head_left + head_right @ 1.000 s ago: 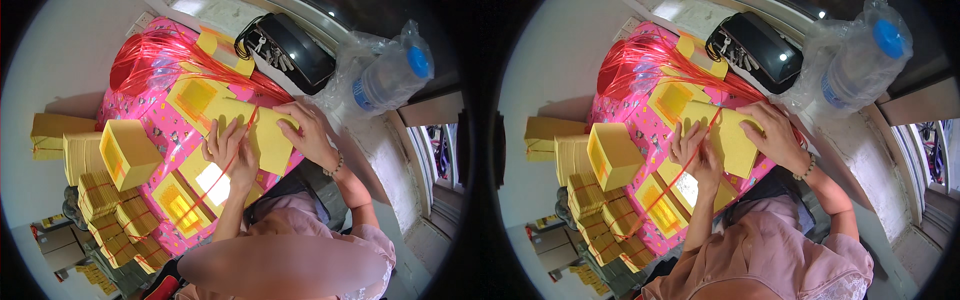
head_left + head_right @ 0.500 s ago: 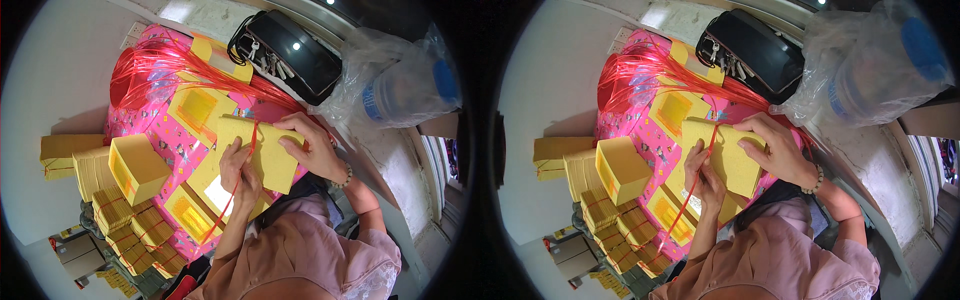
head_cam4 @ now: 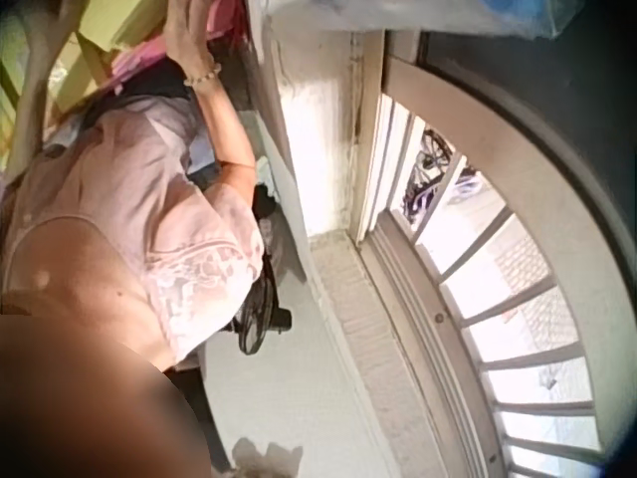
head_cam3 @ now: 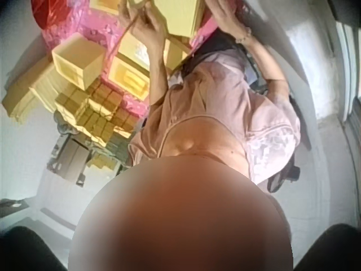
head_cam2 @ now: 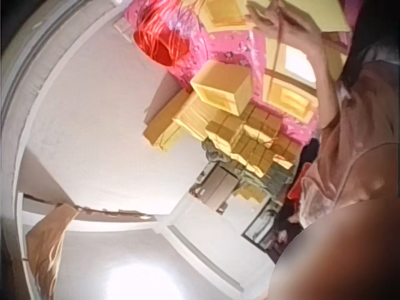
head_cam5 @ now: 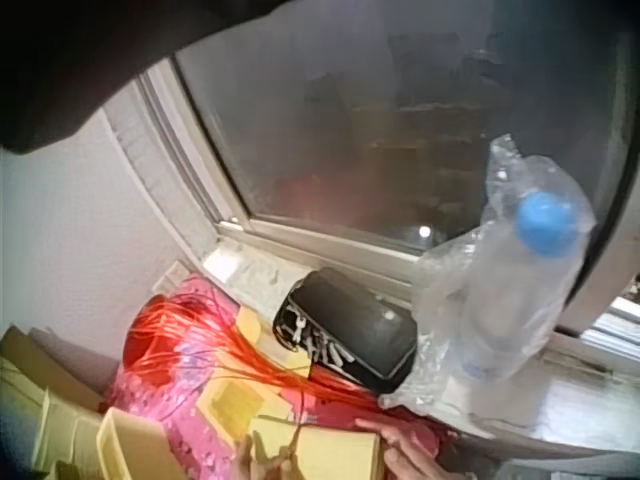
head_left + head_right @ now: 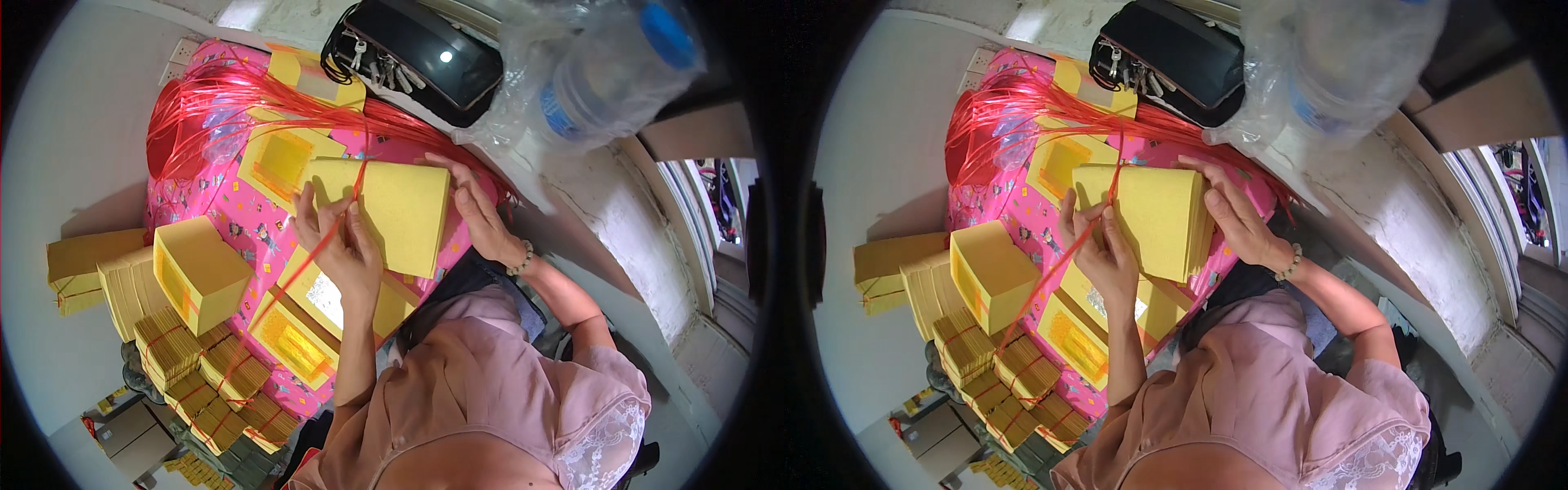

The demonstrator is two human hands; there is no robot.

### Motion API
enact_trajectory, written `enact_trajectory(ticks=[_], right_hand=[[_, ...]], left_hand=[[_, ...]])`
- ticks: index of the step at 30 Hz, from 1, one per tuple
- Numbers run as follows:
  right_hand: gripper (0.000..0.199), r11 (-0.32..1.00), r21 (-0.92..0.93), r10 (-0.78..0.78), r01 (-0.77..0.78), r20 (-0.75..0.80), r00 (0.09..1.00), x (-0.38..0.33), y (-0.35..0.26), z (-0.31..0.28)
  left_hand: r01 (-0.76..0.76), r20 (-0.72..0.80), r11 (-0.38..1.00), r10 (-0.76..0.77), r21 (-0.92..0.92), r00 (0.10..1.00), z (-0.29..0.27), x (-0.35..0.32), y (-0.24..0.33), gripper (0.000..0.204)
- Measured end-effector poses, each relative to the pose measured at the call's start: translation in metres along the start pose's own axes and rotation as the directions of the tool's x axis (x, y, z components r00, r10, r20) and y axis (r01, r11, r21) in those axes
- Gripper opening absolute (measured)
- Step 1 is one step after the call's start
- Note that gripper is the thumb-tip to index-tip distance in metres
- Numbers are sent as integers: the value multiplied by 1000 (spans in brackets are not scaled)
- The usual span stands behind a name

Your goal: Wrapping stacks of yellow joss paper with red plastic ties.

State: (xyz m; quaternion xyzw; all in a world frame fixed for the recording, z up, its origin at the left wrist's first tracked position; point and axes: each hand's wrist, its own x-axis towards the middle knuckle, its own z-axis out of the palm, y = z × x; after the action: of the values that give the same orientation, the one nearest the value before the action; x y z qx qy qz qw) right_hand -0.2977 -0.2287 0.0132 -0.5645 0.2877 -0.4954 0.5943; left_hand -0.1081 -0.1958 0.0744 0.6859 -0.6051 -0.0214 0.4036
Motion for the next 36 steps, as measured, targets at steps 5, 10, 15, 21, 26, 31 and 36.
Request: enact_trajectory(ticks=[5, 10, 15, 21, 26, 31, 36], right_hand=[[45, 998, -66, 12, -12, 7, 1000, 4, -10, 4], [38, 985, -173, 27, -24, 12, 1000, 12, -34, -13], [36, 758, -642, -68, 111, 93, 993, 54, -74, -3], [39, 588, -809, 211, 17, 174, 962, 105, -76, 27], [26, 704, -709, 7, 46, 73, 997, 95, -54, 38], [21, 590, -800, -123, 109, 44, 991, 83, -48, 42], [21, 572, -810, -137, 128, 59, 989, 99, -23, 22]], left_hand=[[-4, -5, 997, 4, -76, 1000, 4, 3, -1, 11], [-83, -19, 997, 83, 9, 996, 10, -5, -2, 13], [-118, -68, 991, 121, 56, 990, 7, -1, 2, 11], [-150, -133, 987, 155, 49, 979, 10, -3, 1, 12], [-209, -203, 977, 212, 37, 956, 16, -5, -3, 15], [-304, -258, 949, 274, -83, 927, 13, -8, -5, 15], [-287, -146, 924, 257, -252, 955, 5, -20, -6, 12]])
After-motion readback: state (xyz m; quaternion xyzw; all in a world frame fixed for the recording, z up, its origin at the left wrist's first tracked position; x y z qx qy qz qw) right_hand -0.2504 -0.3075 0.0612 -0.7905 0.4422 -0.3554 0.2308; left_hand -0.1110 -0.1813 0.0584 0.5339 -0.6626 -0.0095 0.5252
